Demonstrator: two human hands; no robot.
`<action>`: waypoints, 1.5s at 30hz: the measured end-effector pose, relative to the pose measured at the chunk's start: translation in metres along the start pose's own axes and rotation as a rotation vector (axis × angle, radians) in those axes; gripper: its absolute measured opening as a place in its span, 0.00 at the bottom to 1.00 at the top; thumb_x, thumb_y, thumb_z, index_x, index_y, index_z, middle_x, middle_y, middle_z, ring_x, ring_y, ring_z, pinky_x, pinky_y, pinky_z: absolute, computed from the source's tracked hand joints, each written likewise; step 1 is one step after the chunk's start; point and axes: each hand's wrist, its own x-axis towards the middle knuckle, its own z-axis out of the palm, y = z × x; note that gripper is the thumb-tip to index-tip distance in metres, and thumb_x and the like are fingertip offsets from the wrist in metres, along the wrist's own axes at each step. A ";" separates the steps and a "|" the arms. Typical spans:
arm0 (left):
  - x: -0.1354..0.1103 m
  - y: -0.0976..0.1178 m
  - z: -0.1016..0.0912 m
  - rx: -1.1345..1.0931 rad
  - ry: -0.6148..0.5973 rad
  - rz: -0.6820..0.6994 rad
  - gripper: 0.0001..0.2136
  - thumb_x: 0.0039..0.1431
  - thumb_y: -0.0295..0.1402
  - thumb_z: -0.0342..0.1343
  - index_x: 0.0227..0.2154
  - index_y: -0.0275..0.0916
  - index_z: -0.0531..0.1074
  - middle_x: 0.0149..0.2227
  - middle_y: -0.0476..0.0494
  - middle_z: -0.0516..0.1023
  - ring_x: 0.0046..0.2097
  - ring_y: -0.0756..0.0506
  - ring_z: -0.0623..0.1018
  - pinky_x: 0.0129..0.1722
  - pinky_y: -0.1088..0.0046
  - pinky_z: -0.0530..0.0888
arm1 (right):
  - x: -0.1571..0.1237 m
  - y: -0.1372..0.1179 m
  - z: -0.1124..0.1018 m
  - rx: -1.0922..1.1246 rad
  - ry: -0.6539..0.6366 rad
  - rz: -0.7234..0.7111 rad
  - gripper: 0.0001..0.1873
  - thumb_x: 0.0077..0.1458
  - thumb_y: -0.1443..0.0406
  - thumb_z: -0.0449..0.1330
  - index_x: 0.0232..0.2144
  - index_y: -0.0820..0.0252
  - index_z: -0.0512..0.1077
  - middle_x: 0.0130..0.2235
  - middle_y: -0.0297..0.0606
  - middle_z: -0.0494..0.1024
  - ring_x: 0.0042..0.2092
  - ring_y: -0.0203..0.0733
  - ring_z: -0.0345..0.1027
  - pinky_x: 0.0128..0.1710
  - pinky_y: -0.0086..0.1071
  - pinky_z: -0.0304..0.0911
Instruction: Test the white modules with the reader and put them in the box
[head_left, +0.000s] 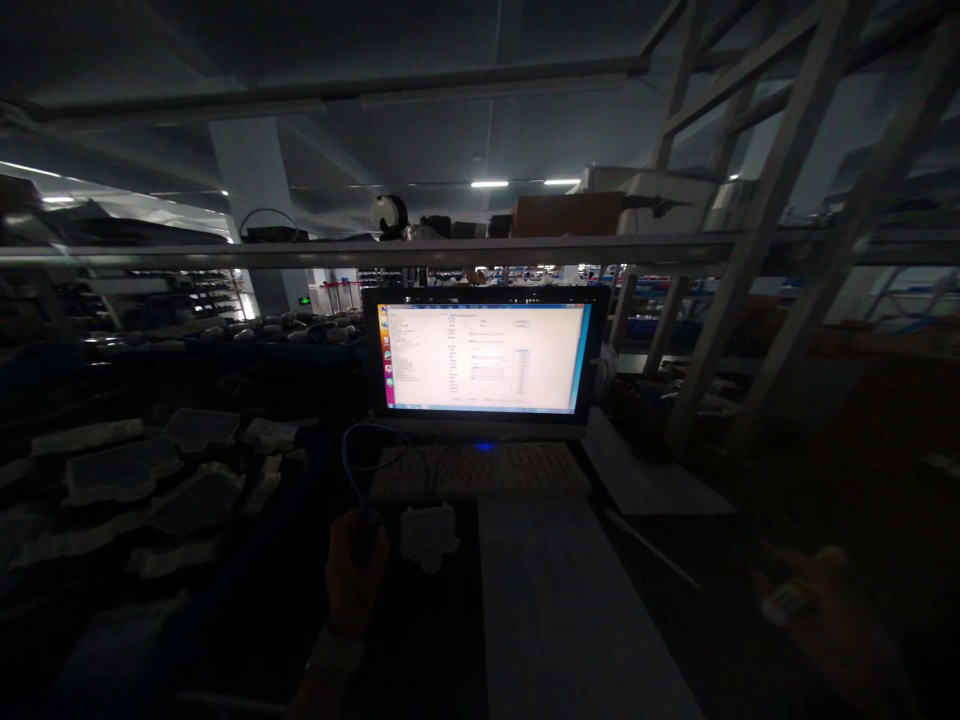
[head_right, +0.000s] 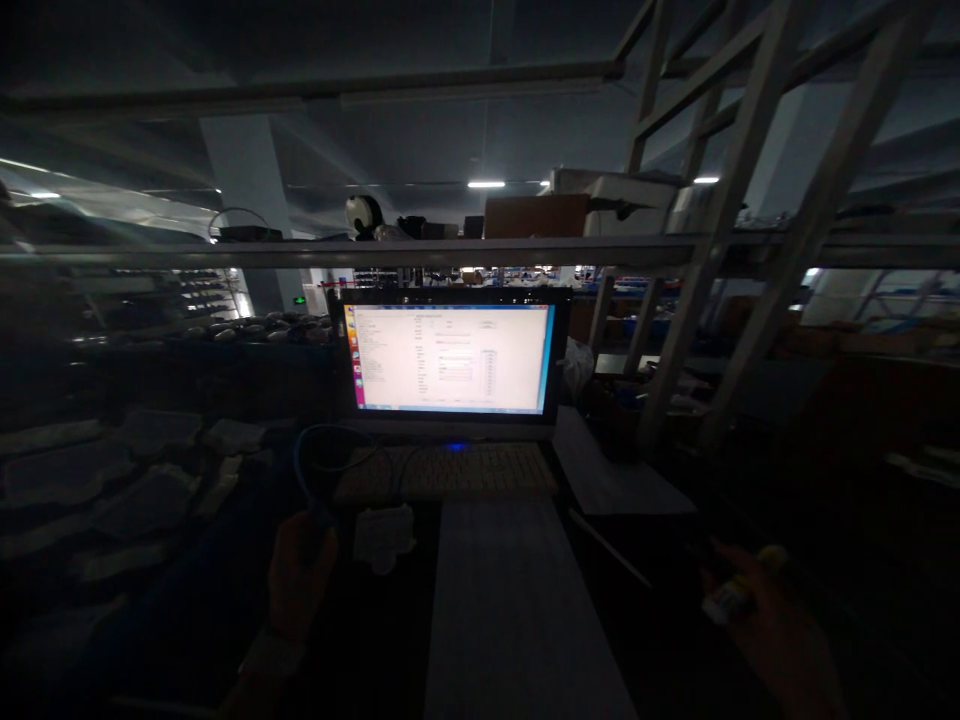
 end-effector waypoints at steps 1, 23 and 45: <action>0.000 0.000 0.000 0.005 0.002 0.006 0.18 0.46 0.47 0.57 0.35 0.38 0.68 0.32 0.42 0.75 0.33 0.43 0.77 0.31 0.66 0.76 | 0.000 -0.002 -0.002 0.009 -0.031 -0.006 0.19 0.45 0.49 0.57 0.37 0.51 0.71 0.37 0.48 0.78 0.35 0.57 0.74 0.30 0.47 0.70; 0.003 -0.003 -0.002 0.104 -0.005 0.020 0.20 0.43 0.46 0.58 0.36 0.37 0.68 0.35 0.42 0.72 0.35 0.44 0.75 0.34 0.65 0.74 | -0.003 -0.029 -0.016 -0.040 -0.064 -0.024 0.21 0.51 0.50 0.54 0.42 0.57 0.68 0.45 0.47 0.76 0.45 0.54 0.72 0.44 0.47 0.68; 0.010 0.000 -0.004 0.257 0.079 -0.104 0.20 0.42 0.44 0.56 0.36 0.37 0.65 0.34 0.43 0.70 0.34 0.44 0.73 0.35 0.64 0.73 | -0.010 -0.051 -0.029 0.184 -0.200 -0.137 0.17 0.54 0.55 0.57 0.44 0.57 0.65 0.50 0.47 0.74 0.52 0.55 0.68 0.50 0.53 0.65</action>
